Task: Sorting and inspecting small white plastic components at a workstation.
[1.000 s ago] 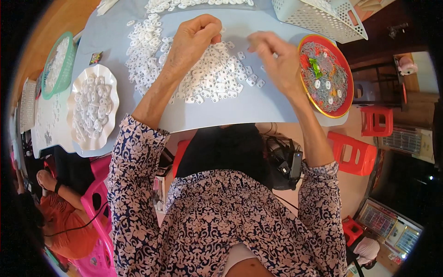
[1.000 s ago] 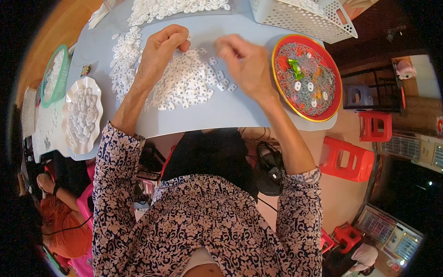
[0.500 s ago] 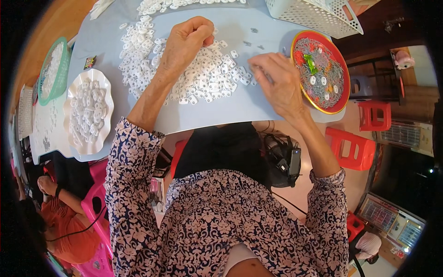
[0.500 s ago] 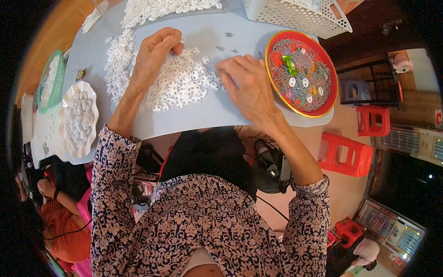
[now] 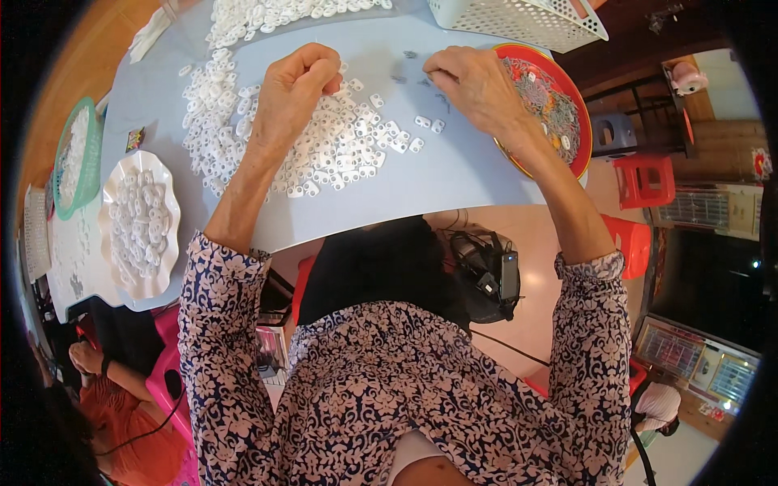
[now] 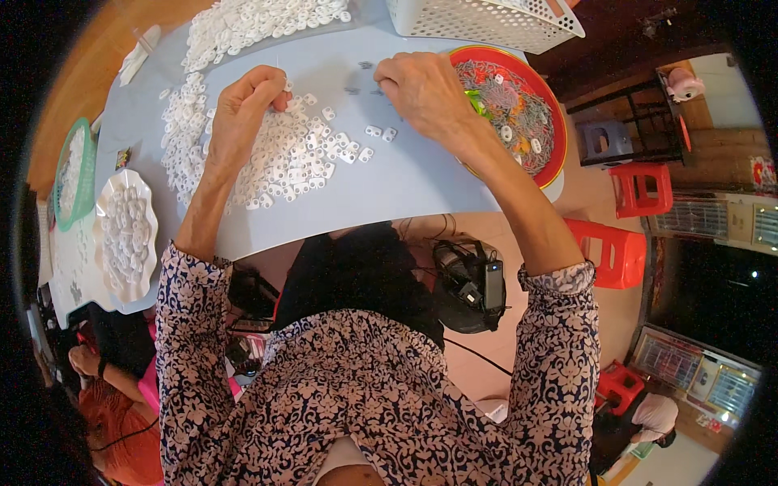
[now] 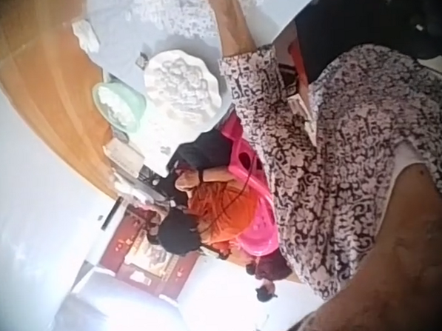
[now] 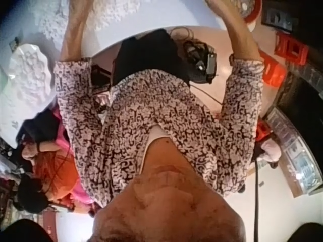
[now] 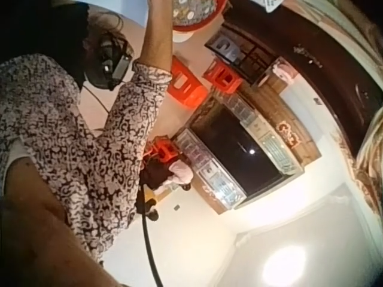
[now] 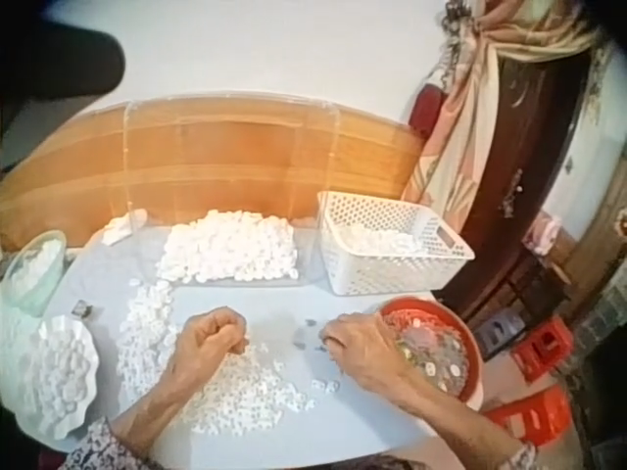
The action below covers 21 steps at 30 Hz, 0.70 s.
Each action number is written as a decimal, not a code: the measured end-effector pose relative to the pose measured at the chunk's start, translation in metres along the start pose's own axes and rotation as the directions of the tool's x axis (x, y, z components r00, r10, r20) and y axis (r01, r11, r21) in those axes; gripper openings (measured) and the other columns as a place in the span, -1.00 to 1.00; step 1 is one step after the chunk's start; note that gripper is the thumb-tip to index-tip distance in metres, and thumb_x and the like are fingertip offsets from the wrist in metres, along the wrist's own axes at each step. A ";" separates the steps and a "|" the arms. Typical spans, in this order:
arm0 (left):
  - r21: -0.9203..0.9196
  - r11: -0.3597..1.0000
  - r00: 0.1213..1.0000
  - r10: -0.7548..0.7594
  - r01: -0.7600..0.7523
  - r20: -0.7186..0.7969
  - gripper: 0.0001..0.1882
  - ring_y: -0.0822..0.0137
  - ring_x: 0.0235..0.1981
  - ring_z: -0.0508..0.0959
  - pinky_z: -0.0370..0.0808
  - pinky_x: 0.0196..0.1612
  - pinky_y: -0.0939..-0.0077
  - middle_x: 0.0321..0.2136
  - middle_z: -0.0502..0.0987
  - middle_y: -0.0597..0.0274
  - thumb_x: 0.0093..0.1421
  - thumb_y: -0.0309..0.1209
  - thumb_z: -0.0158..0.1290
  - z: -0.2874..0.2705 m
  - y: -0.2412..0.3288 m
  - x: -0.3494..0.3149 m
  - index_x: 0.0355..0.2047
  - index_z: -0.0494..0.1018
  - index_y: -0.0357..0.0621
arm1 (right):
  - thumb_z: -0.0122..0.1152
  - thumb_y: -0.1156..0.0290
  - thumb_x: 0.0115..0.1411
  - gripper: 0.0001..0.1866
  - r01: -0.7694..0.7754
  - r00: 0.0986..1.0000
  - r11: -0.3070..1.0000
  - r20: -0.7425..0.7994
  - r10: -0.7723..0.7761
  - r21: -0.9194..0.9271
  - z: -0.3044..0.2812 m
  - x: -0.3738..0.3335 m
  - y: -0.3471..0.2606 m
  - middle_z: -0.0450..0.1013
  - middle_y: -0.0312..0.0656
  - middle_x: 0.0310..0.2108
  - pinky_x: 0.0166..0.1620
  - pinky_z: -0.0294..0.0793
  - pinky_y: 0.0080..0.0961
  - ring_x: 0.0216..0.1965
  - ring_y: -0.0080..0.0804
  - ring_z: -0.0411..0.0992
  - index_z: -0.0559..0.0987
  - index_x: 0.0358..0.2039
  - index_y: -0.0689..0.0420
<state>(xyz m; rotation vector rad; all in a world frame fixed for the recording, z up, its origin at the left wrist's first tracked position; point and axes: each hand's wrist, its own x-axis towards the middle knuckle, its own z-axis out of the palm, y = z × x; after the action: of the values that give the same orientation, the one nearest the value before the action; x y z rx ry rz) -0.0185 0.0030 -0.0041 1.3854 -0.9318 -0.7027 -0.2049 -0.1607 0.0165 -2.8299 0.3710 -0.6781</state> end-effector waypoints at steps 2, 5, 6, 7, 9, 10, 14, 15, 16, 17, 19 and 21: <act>0.003 1.000 1.000 0.002 -0.002 0.002 -0.83 0.54 -0.47 0.38 0.36 -0.24 0.61 -0.59 0.40 0.37 0.21 -0.40 -0.06 0.001 0.001 -0.001 -0.40 0.47 -0.23 | 0.11 0.47 0.02 -0.91 -0.013 1.000 0.999 0.009 0.013 0.037 0.001 0.000 -0.003 0.47 -0.09 -0.52 -0.31 0.41 -0.20 -0.42 -0.07 0.45 0.55 -0.49 0.18; -0.004 1.000 1.000 0.010 -0.010 0.011 -0.83 0.55 -0.47 0.37 0.36 -0.22 0.61 -0.59 0.38 0.39 0.21 -0.40 -0.06 0.003 0.002 -0.001 -0.41 0.47 -0.22 | 0.14 0.49 0.02 -0.91 0.043 0.995 0.998 0.097 -0.039 -0.039 0.000 -0.001 -0.002 0.47 -0.12 -0.51 -0.33 0.41 -0.30 -0.45 -0.12 0.44 0.55 -0.45 0.22; -0.014 1.000 1.000 0.016 -0.015 0.017 -0.83 0.55 -0.47 0.37 0.36 -0.21 0.61 -0.60 0.37 0.39 0.21 -0.39 -0.06 0.003 0.002 -0.001 -0.42 0.46 -0.22 | 0.14 0.49 0.02 -0.91 0.043 0.995 0.998 0.096 -0.039 -0.039 0.001 0.000 -0.003 0.47 -0.12 -0.51 -0.33 0.41 -0.30 -0.45 -0.12 0.44 0.55 -0.45 0.22; -0.014 1.000 1.000 0.017 -0.017 0.017 -0.83 0.55 -0.47 0.37 0.36 -0.21 0.61 -0.60 0.37 0.39 0.21 -0.39 -0.06 0.004 0.003 -0.001 -0.42 0.46 -0.22 | 0.11 0.48 0.02 -0.92 0.080 0.993 0.993 0.095 -0.072 -0.090 0.001 0.001 -0.005 0.47 -0.08 -0.52 -0.33 0.41 -0.24 -0.44 -0.09 0.44 0.53 -0.51 0.21; 0.010 1.000 1.000 0.011 -0.011 -0.013 -0.83 0.58 -0.51 0.36 0.34 -0.39 0.67 -0.61 0.40 0.38 0.15 -0.39 -0.06 0.006 0.004 -0.001 -0.46 0.46 -0.23 | 0.09 0.48 0.02 -0.89 0.117 0.990 0.983 0.098 -0.104 -0.142 0.004 0.003 -0.006 0.47 -0.04 -0.52 -0.33 0.40 -0.17 -0.43 -0.06 0.45 0.52 -0.57 0.21; 0.009 1.000 1.000 0.011 -0.011 -0.013 -0.83 0.58 -0.51 0.36 0.34 -0.39 0.67 -0.61 0.40 0.38 0.15 -0.39 -0.06 0.006 0.003 -0.001 -0.46 0.46 -0.23 | 0.10 0.48 0.00 -0.90 0.132 0.986 0.976 0.125 -0.110 -0.176 0.005 0.005 -0.005 0.46 -0.03 -0.55 -0.35 0.41 -0.19 -0.45 -0.07 0.46 0.51 -0.58 0.22; 0.033 0.999 1.000 0.006 -0.005 -0.006 -0.82 0.55 -0.50 0.37 0.35 -0.30 0.63 -0.62 0.38 0.39 0.18 -0.38 -0.06 0.005 0.004 -0.002 -0.44 0.46 -0.23 | 0.16 0.52 -0.05 -0.93 0.025 0.962 0.964 0.269 0.048 -0.264 0.000 0.012 -0.005 0.47 -0.10 -0.56 -0.40 0.43 -0.36 -0.50 -0.17 0.45 0.51 -0.51 0.24; 0.041 0.999 1.000 -0.004 0.004 -0.001 -0.81 0.53 -0.48 0.38 0.36 -0.22 0.59 -0.62 0.36 0.39 0.21 -0.38 -0.06 0.004 0.004 -0.002 -0.42 0.47 -0.23 | 0.16 0.52 -0.05 -0.93 0.029 0.962 0.964 0.270 0.045 -0.265 -0.002 0.013 -0.006 0.47 -0.10 -0.56 -0.40 0.43 -0.36 -0.50 -0.17 0.45 0.51 -0.51 0.24; 0.040 0.999 1.000 -0.003 0.003 -0.005 -0.81 0.53 -0.48 0.38 0.36 -0.22 0.59 -0.62 0.36 0.39 0.21 -0.38 -0.06 0.005 0.005 -0.002 -0.42 0.47 -0.23 | 0.17 0.53 -0.05 -0.92 -0.106 0.959 0.980 0.242 0.144 -0.166 -0.005 0.014 -0.005 0.48 -0.12 -0.57 -0.40 0.43 -0.44 -0.50 -0.28 0.47 0.51 -0.50 0.25; 0.044 0.999 1.000 -0.022 0.023 -0.015 -0.82 0.53 -0.48 0.38 0.37 -0.22 0.60 -0.62 0.37 0.38 0.21 -0.38 -0.06 0.007 0.007 -0.003 -0.42 0.47 -0.23 | 0.17 0.55 -0.06 -0.92 -0.238 0.943 0.969 0.225 0.246 -0.063 -0.009 0.014 -0.004 0.48 -0.14 -0.59 -0.41 0.44 -0.52 -0.50 -0.39 0.48 0.51 -0.49 0.26; 0.047 0.998 0.999 -0.041 0.042 -0.027 -0.82 0.53 -0.48 0.38 0.37 -0.22 0.60 -0.62 0.38 0.38 0.20 -0.39 -0.06 0.008 0.009 -0.003 -0.41 0.47 -0.23 | 0.19 0.51 -0.07 -0.90 -0.281 0.950 0.953 0.173 0.260 0.114 -0.008 0.012 0.001 0.50 -0.12 -0.58 -0.39 0.46 -0.51 -0.51 -0.37 0.49 0.54 -0.48 0.24; 0.047 0.999 1.000 -0.015 0.014 0.022 -0.83 0.53 -0.48 0.39 0.36 -0.23 0.62 -0.61 0.39 0.37 0.20 -0.40 -0.06 0.007 0.007 -0.004 -0.41 0.47 -0.23 | 0.21 0.48 -0.08 -0.87 -0.306 0.952 0.907 0.122 0.282 0.291 -0.003 0.011 0.002 0.52 -0.11 -0.57 -0.38 0.48 -0.49 -0.52 -0.35 0.50 0.57 -0.47 0.21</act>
<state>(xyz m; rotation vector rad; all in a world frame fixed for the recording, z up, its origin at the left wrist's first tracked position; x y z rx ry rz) -0.0268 0.0036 0.0025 1.4293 -0.9620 -0.7120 -0.1971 -0.1659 0.0227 -2.4280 0.6077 -0.5098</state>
